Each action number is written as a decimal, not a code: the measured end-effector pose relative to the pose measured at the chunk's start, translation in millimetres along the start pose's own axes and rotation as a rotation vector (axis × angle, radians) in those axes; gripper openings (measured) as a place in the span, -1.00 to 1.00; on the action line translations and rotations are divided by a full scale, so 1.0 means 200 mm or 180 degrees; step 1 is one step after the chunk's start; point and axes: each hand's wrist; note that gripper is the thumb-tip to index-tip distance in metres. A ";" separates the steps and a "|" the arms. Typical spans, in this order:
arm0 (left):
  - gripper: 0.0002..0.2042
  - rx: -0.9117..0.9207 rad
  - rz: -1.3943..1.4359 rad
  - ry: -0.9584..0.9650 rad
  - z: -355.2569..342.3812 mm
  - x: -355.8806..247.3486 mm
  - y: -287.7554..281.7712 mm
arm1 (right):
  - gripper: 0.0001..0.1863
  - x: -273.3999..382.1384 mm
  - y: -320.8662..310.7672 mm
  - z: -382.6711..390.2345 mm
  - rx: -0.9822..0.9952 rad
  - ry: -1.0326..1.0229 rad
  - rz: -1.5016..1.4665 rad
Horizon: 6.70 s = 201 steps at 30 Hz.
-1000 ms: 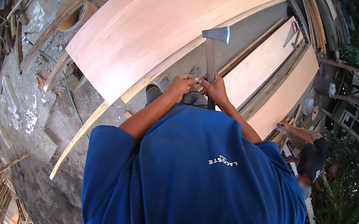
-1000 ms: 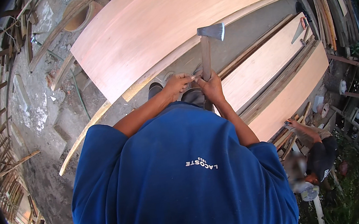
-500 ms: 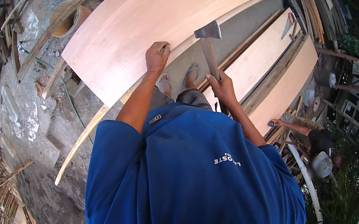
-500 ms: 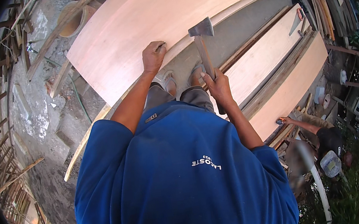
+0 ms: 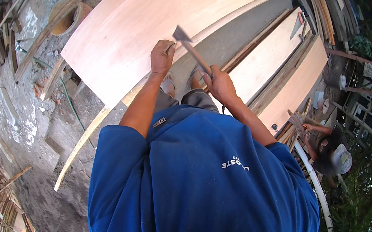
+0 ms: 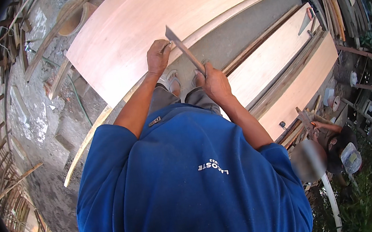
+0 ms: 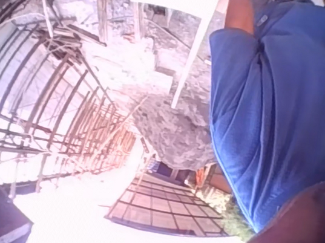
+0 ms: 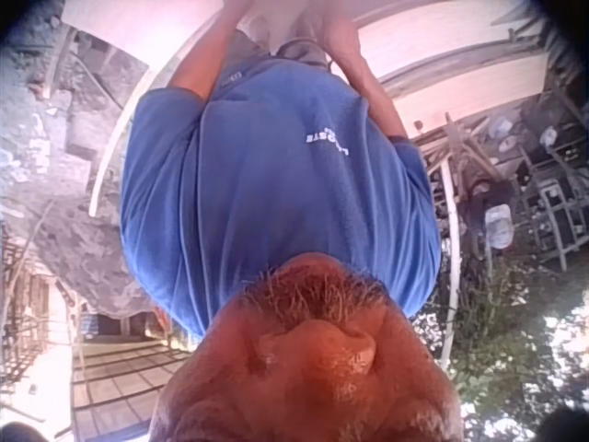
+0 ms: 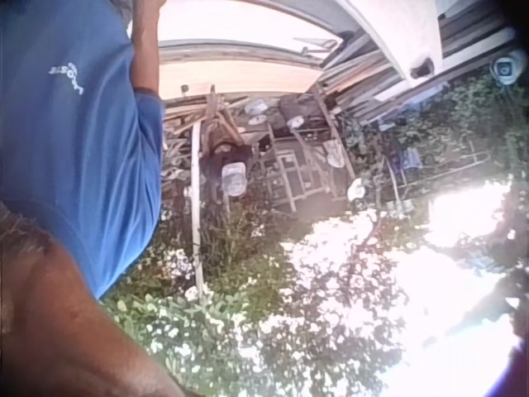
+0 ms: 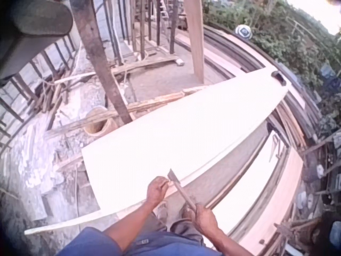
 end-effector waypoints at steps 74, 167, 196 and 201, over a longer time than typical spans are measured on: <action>-0.80 -0.1151 0.0532 -0.1472 0.44 0.14 -0.51 | -0.59 -0.18 0.22 -0.05 0.0537 0.0076 -0.0249; -0.21 -0.3499 0.1503 -0.2339 0.94 0.58 -0.35 | -0.57 -0.39 -0.14 -0.35 0.1720 -0.0523 0.0891; -0.60 -0.3893 0.3367 -0.2428 0.89 0.69 -0.88 | -0.69 -0.09 -0.13 -0.25 0.2278 0.0095 0.0010; -0.52 -0.3441 0.3154 -0.2336 0.94 0.64 -0.87 | -0.69 -0.04 -0.10 -0.25 0.2355 0.0064 -0.0004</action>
Point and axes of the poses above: each hand's wrist, its own z-axis away from the middle knuckle, its own y-axis out of the palm, x = y × z, and after that the axes turned 5 degrees about -y, right-handed
